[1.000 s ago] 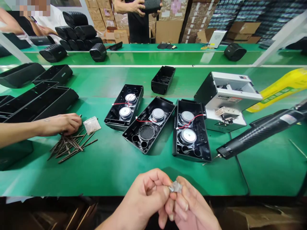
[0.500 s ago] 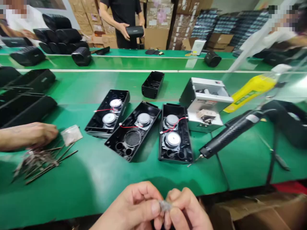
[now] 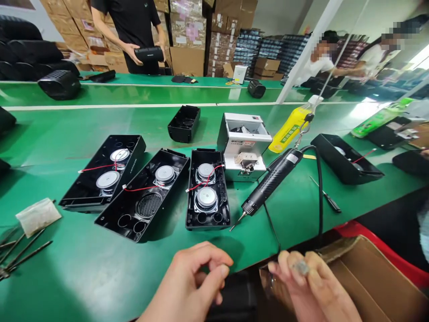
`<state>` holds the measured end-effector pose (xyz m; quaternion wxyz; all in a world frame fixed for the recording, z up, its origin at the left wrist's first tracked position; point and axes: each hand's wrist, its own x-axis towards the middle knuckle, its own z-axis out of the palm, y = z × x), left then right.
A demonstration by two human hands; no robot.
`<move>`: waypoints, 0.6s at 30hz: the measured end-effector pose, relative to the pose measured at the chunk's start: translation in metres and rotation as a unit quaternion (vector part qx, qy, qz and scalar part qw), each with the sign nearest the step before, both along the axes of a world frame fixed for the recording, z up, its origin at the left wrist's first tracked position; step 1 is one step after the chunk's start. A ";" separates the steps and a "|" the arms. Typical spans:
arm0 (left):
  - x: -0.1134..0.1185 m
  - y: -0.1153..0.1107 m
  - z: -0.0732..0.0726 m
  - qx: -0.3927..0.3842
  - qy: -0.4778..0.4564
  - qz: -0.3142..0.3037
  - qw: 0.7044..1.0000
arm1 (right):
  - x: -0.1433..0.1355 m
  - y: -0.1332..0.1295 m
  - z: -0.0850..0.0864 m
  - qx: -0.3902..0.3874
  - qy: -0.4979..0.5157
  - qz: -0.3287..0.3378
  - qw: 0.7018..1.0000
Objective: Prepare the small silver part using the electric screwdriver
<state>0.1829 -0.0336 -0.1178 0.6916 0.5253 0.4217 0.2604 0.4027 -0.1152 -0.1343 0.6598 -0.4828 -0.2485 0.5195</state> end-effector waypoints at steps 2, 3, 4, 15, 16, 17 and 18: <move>0.017 0.003 0.000 0.139 0.052 -0.022 0.989 | 0.013 0.020 0.002 -0.006 -0.055 -0.023 0.998; 0.025 0.004 -0.002 0.198 0.073 -0.026 0.977 | 0.016 0.033 0.003 -0.011 -0.069 -0.035 0.997; 0.031 0.004 -0.003 0.240 0.087 -0.029 0.966 | 0.017 0.047 0.004 -0.009 -0.075 -0.042 0.996; 0.043 0.000 -0.010 0.240 0.139 0.042 0.960 | -0.008 0.131 0.000 0.099 0.008 -0.051 0.994; 0.045 0.001 -0.009 0.215 0.141 0.050 0.965 | -0.007 0.129 0.002 0.102 0.017 -0.063 0.993; 0.048 0.001 -0.008 0.188 0.143 0.053 0.970 | -0.005 0.125 0.004 0.106 0.024 -0.073 0.991; 0.050 0.001 -0.005 0.159 0.143 0.053 0.975 | -0.002 0.121 0.006 0.109 0.030 -0.082 0.990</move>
